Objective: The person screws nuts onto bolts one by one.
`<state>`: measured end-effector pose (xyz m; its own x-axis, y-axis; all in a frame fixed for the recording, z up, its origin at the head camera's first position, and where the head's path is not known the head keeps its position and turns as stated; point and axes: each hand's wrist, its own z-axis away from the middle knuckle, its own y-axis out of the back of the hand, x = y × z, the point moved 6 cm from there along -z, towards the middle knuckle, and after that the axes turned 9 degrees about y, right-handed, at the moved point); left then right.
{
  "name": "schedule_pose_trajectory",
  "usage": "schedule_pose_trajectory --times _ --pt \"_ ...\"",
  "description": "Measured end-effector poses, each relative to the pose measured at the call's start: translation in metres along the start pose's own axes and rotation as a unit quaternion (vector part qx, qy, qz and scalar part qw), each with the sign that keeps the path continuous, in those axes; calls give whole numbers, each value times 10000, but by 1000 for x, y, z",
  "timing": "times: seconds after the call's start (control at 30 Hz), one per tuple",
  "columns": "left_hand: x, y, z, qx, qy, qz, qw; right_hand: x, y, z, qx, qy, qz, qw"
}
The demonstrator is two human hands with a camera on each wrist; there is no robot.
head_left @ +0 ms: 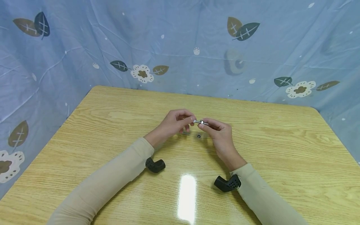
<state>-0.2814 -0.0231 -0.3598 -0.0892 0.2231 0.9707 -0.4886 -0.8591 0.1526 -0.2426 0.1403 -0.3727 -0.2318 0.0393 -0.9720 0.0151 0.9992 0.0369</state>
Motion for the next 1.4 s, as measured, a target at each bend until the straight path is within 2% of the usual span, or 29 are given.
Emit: schedule_pose_trajectory --times 0.23,0.53,0.67,0.83,0.93,1.4 --pt "2 0 1 -63 -272 71 9996 0 0 0 6 40 26 10000" --pt "3 1 4 -92 -362 22 9993 -1 -1 1 -45 61 -55 10000" --pt "3 0 3 -115 -274 65 9995 -1 -1 1 -28 30 -65 10000" --pt "0 0 0 -44 75 84 9999 -1 -1 0 1 -38 -60 10000" --pt "-2 -1 0 -67 157 118 9998 -1 -1 0 18 -54 -54 10000" --pt "5 -1 4 -40 -313 87 9995 0 -1 -1 37 -32 -57 10000"
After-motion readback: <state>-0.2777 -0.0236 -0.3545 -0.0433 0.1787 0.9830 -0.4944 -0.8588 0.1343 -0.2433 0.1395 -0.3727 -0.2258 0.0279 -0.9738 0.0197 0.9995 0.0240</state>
